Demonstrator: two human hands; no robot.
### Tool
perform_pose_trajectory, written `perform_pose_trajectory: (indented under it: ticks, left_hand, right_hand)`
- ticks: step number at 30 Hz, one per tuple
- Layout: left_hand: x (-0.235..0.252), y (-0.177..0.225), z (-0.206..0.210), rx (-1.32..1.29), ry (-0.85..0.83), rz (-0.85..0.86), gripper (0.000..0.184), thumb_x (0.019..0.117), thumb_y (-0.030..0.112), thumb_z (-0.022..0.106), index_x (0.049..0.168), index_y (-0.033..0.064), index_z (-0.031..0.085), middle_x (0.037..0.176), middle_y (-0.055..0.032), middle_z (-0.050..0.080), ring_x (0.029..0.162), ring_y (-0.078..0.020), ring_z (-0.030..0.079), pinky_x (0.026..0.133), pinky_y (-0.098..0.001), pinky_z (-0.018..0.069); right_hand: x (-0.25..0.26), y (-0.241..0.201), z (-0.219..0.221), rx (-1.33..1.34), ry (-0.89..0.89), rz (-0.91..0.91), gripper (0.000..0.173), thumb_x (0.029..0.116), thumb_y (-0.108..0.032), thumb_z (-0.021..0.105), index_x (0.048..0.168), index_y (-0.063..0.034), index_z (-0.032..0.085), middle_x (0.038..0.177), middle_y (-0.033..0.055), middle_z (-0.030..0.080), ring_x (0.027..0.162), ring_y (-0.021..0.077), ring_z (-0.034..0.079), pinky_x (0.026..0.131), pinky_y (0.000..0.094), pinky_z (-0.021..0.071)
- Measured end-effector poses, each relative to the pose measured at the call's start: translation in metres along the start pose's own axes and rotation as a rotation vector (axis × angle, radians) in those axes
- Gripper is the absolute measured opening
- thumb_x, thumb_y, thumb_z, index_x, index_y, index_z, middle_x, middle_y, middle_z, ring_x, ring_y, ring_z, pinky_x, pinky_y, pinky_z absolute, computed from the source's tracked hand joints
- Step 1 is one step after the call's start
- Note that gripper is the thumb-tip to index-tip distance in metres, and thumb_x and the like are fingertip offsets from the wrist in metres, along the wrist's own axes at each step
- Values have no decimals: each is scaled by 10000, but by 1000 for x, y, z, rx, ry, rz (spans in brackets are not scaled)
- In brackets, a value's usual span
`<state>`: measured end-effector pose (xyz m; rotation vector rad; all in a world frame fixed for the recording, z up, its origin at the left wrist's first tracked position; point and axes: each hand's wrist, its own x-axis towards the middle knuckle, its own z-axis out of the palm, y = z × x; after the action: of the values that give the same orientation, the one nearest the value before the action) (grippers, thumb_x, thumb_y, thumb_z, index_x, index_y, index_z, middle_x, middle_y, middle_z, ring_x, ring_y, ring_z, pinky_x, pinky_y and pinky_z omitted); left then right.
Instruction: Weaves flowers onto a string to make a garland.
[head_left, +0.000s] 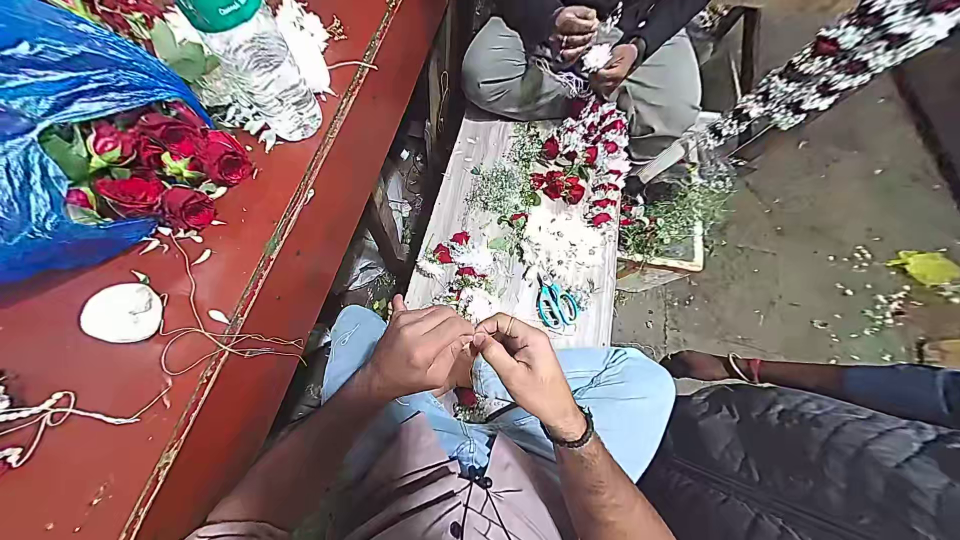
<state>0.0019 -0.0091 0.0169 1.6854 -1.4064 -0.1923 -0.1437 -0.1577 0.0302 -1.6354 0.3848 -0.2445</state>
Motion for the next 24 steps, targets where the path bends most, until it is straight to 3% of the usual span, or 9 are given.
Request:
perform_pose_trajectory:
  ticks: [3, 6, 8, 10, 11, 13, 15, 19, 24]
  left_hand:
    - [-3, -2, 6, 67, -139, -152, 292, 1013, 187, 384, 858, 82, 609, 725, -46, 591, 703, -173, 608, 663, -376, 498]
    - [-8, -4, 15, -567, -28, -489, 268, 1008, 128, 419, 799, 83, 579, 627, 27, 452, 577, -69, 439, 591, -251, 374]
    - [-9, -1, 19, -905, 146, -610, 176, 996, 84, 544, 880, 56, 672, 646, 43, 516, 546, -32, 434, 533, -212, 371]
    - [-12, -6, 20, -696, 182, -507, 136, 961, 58, 637, 971, 21, 767, 810, -22, 715, 693, -59, 620, 682, -248, 527]
    - [-17, -9, 20, -496, 146, -415, 148, 967, 89, 651, 1001, 50, 790, 874, -8, 744, 773, -57, 655, 767, -274, 545]
    - [-21, -15, 18, -197, 66, -248, 166, 977, 158, 647, 1017, 123, 805, 890, 32, 741, 803, -46, 652, 803, -329, 533]
    - [-18, -15, 14, -146, 2, -186, 144, 934, 174, 664, 938, 140, 804, 814, 44, 705, 750, -42, 612, 761, -323, 500]
    - [-7, -16, 4, -373, -92, -254, 139, 872, 133, 713, 747, 74, 725, 693, 22, 630, 675, -36, 559, 644, -240, 452]
    - [-7, -19, -1, -420, -173, -316, 144, 824, 139, 735, 696, 80, 704, 661, 38, 608, 627, -15, 525, 582, -216, 418]
  right_hand:
    - [1, 5, 3, 45, -51, 37, 165, 1018, -136, 605, 985, -31, 728, 758, -11, 664, 636, 38, 582, 586, 214, 489]
    - [3, 22, 9, 45, -24, 3, 163, 1003, -113, 623, 976, -27, 759, 862, 27, 677, 739, 68, 614, 664, 233, 529]
    - [0, 29, 15, 21, 9, -19, 168, 997, -111, 635, 939, -24, 767, 834, 29, 665, 728, 73, 601, 651, 232, 515]
    - [-2, 26, 18, -22, 22, -53, 178, 986, -106, 638, 900, -23, 770, 802, 25, 655, 701, 65, 590, 617, 218, 501]
    - [-3, 23, 17, -40, 33, -65, 179, 976, -99, 637, 882, -25, 769, 783, 19, 652, 688, 58, 586, 606, 212, 495]
    - [1, 20, 11, -30, 68, -72, 176, 947, -76, 627, 838, -31, 758, 733, 2, 634, 648, 50, 564, 577, 211, 471]
    - [5, 20, 6, 21, 71, -50, 174, 917, -61, 620, 783, -45, 729, 693, -15, 623, 613, 38, 547, 549, 214, 447]
    - [9, 20, 7, 85, -1, -34, 171, 890, -49, 612, 738, -57, 691, 679, -28, 617, 603, 22, 538, 537, 210, 432]
    - [6, 21, 8, 70, -82, 0, 175, 903, -65, 617, 744, -59, 687, 676, -35, 605, 589, 15, 516, 526, 207, 409]
